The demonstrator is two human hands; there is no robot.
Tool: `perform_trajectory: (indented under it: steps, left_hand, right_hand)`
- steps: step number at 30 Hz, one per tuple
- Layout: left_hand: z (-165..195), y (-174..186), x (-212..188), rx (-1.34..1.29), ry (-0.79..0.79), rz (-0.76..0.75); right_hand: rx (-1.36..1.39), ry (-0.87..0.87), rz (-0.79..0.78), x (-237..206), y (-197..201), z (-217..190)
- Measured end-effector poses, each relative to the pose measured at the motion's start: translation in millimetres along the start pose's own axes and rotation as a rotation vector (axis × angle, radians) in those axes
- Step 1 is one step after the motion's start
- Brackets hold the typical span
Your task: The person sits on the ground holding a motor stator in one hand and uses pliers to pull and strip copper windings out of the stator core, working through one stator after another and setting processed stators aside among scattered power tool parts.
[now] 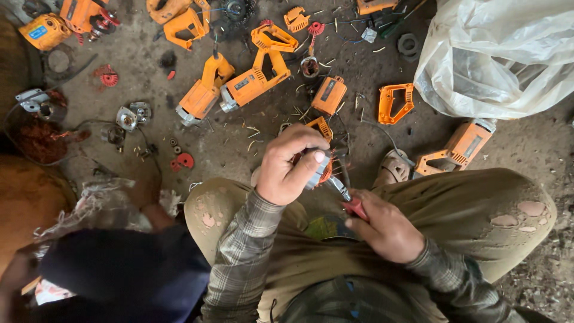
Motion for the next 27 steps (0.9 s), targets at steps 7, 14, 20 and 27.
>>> perform_trajectory:
  steps: [7, 14, 20, 27]
  left_hand:
    - [-16, 37, 7, -0.289, 0.24, 0.254]
    - [-10, 91, 5, -0.777, -0.001, 0.478]
    - [-23, 61, -15, -0.707, 0.014, 0.35]
    - [-1, 45, -9, -0.535, -0.016, 0.17]
  right_hand:
    - [0.069, -0.19, -0.055, -30, -37, 65]
    - [0.668, -0.585, -0.094, -113, -58, 128]
    - [0.474, -0.502, -0.042, -74, -35, 110]
    - [0.197, -0.098, -0.051, -30, -16, 12]
Point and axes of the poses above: each hand's wrist, its own x-axis towards the middle knuckle, its own y-axis out of the back of the hand, z = x × y, the point moved 10 cm from there along x, towards the middle knuckle, and after that the axes turned 5 degrees about -x, right-handed, at the moved point
